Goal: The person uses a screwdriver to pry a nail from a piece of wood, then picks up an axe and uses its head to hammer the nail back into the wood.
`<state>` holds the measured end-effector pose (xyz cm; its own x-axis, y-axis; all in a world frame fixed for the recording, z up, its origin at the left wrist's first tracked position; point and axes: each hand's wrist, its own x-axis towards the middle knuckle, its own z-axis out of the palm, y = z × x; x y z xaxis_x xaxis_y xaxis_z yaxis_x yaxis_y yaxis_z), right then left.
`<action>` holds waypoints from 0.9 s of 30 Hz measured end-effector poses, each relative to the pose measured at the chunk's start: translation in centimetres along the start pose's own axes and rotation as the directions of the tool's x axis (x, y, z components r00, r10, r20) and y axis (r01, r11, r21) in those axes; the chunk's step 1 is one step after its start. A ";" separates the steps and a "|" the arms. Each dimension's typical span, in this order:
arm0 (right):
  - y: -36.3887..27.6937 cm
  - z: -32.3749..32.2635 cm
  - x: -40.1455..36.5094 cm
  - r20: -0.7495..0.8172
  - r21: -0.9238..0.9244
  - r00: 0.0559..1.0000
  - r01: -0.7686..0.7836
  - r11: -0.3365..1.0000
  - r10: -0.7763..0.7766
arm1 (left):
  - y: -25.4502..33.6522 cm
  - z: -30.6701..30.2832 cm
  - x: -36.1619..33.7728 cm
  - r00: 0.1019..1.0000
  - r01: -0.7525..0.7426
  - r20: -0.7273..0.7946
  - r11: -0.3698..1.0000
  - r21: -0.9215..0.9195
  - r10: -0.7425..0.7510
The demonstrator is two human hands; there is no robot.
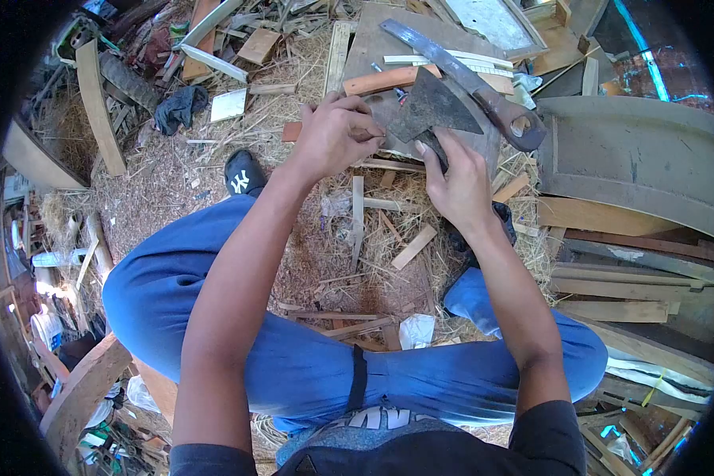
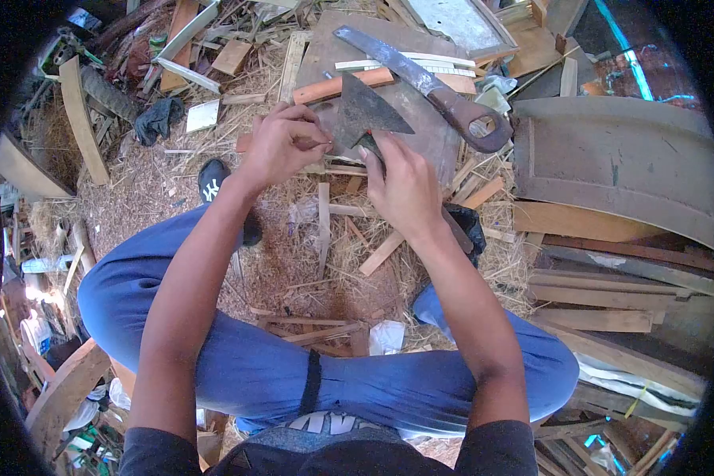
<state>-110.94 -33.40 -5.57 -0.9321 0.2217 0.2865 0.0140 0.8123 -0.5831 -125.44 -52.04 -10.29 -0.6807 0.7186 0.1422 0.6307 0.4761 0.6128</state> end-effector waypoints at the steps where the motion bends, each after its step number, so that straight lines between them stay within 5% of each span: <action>1: 0.1 0.0 0.0 0.002 -0.001 1.000 -0.004 1.000 0.004 | -0.1 0.0 0.0 1.000 0.000 0.000 1.000 0.000 0.000; 27: -0.9 -0.7 0.0 0.060 -0.096 0.996 0.073 0.993 -0.068 | -0.2 -0.1 0.1 0.999 0.013 0.043 1.000 -0.019 -0.013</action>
<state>-110.74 -33.77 -4.56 -0.9509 0.1335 0.2793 -0.0196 0.8744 -0.4848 -125.68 -52.10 -10.34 -0.6720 0.7336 0.1010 0.6141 0.4759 0.6296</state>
